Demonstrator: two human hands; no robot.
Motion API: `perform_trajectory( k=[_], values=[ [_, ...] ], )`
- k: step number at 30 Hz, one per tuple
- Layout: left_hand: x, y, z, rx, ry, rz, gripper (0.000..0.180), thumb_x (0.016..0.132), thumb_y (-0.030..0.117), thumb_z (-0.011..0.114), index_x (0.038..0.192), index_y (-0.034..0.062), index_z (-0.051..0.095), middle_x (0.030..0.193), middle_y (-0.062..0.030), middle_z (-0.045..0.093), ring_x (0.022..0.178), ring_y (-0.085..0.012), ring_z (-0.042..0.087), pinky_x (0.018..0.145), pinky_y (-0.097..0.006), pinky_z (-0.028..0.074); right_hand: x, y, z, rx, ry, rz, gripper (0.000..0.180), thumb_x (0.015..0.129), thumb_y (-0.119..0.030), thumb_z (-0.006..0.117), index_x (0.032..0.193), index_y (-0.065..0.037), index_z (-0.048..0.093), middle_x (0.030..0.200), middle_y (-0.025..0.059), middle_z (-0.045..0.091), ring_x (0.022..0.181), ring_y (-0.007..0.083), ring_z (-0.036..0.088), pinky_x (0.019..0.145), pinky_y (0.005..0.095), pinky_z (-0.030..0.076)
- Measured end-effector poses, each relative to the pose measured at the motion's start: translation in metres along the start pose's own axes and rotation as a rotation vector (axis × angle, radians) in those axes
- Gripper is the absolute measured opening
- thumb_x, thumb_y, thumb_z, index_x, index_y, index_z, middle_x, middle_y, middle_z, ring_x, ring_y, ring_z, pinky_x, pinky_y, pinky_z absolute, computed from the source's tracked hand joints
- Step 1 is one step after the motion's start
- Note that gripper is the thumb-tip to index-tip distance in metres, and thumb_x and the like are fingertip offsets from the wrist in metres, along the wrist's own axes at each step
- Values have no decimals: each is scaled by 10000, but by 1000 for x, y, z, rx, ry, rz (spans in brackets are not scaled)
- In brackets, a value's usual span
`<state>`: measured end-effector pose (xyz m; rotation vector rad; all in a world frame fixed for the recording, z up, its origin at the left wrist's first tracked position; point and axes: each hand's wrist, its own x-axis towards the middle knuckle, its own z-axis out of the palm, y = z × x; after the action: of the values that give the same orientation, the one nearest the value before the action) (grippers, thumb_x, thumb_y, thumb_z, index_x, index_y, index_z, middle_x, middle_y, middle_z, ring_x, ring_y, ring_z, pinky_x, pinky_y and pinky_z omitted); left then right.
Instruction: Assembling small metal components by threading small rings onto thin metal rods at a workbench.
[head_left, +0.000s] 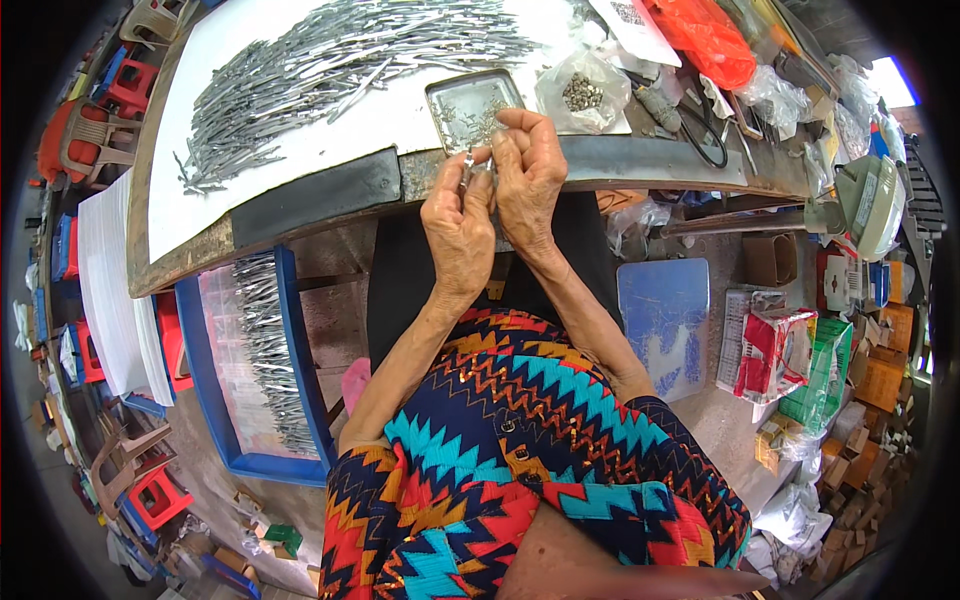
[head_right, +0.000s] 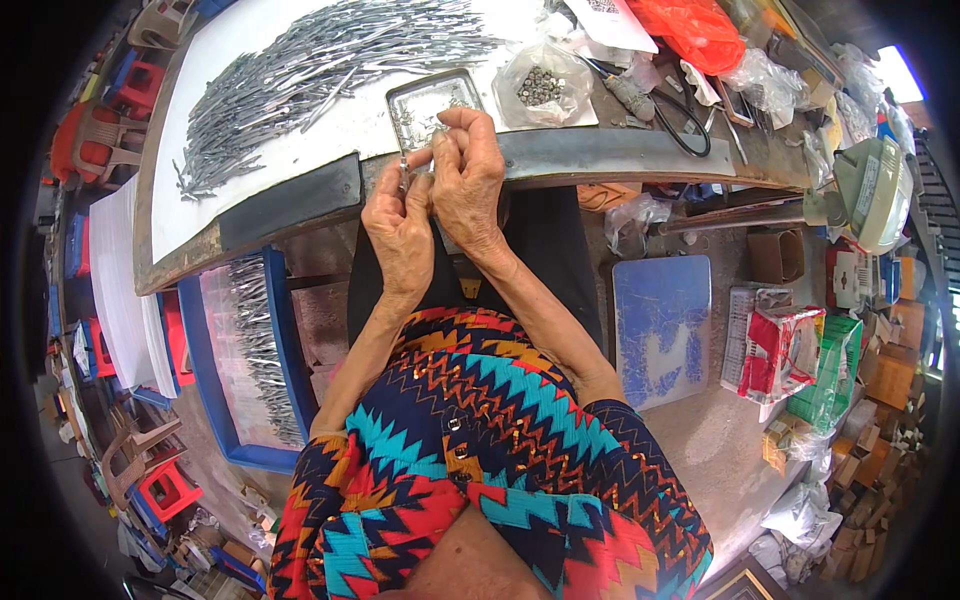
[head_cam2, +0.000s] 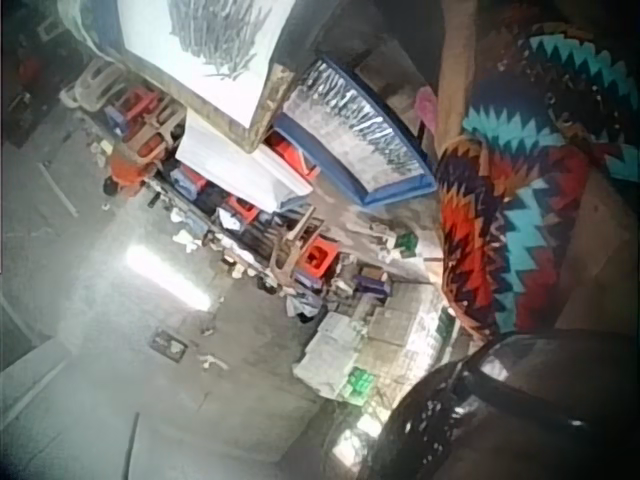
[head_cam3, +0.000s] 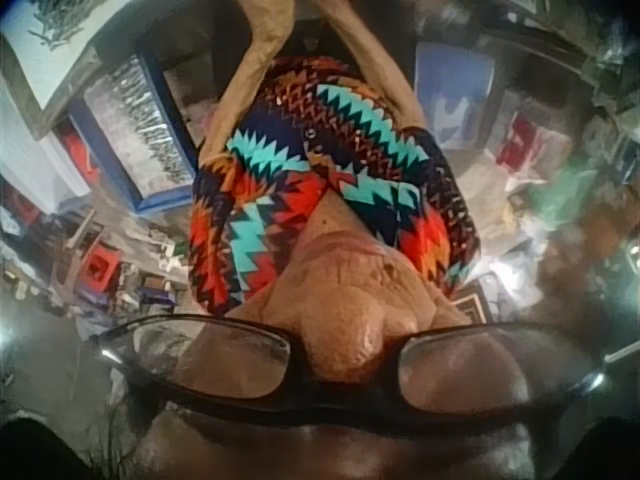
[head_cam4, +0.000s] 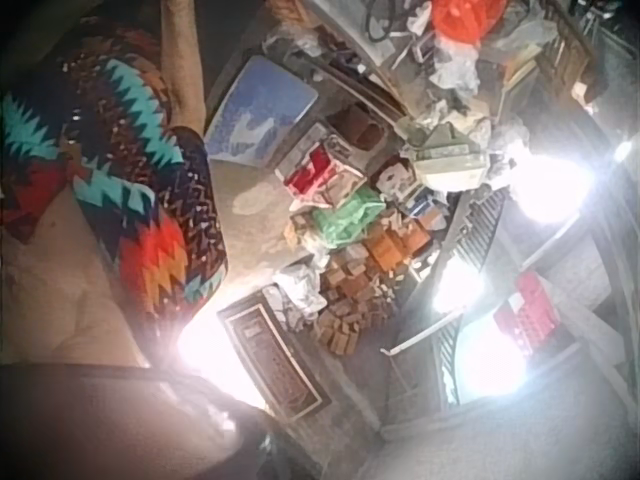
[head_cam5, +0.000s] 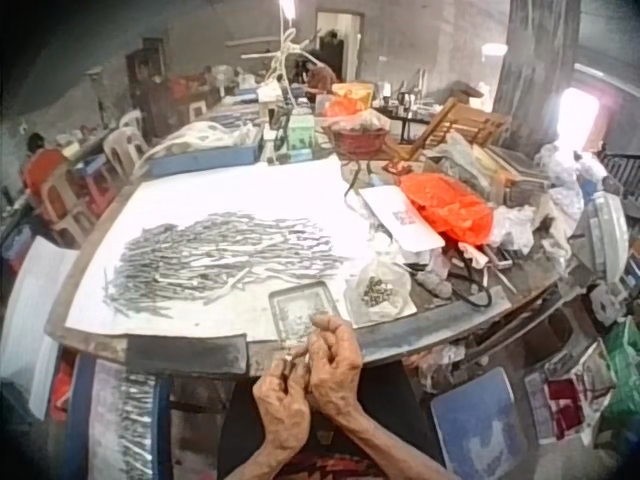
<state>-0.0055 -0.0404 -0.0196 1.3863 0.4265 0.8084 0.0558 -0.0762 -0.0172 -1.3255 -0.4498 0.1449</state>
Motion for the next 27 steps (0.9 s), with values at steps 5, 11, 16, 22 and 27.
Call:
perform_trajectory(
  k=[5, 11, 16, 22, 27],
  values=[
    [-1, -1, 2, -5, -18, -22, 173, 864, -5, 441, 1000, -32, 545, 687, 29, 462, 568, -18, 382, 472, -170, 316, 4, 7, -5, -112, 2, -27, 123, 862, -48, 478, 948, 34, 507, 693, 46, 562, 614, 48, 525, 482, 176, 393],
    [1, 1, -3, -59, -25, -72, 169, 864, -3, 439, 994, -35, 542, 669, 32, 456, 554, -12, 374, 459, -170, 305, -3, -5, -11, -261, -125, -112, 128, 873, -20, 416, 976, 34, 468, 713, 67, 582, 503, 62, 517, 417, 208, 405],
    [-5, -1, -2, -64, -77, -105, 182, 873, 18, 457, 1024, -45, 538, 791, -8, 559, 688, -22, 495, 581, -161, 407, -9, -1, -12, -111, -85, -51, 159, 872, 4, 389, 1013, 31, 457, 755, 71, 585, 521, 63, 519, 432, 193, 416],
    [-12, 3, 6, -79, -68, -100, 190, 881, 20, 448, 1041, -44, 527, 800, -4, 551, 661, -13, 473, 541, -162, 387, -8, 1, -11, -50, 25, -97, 160, 858, 3, 433, 982, 17, 532, 688, 40, 585, 490, 8, 435, 411, 156, 325],
    [-12, 0, 7, -30, -15, -66, 167, 869, 13, 444, 1006, -28, 532, 693, 16, 484, 575, -19, 398, 476, -172, 333, -6, 2, -13, -138, -58, -96, 182, 855, 7, 371, 961, 26, 518, 750, 65, 589, 591, 85, 585, 450, 178, 423]
  ],
)
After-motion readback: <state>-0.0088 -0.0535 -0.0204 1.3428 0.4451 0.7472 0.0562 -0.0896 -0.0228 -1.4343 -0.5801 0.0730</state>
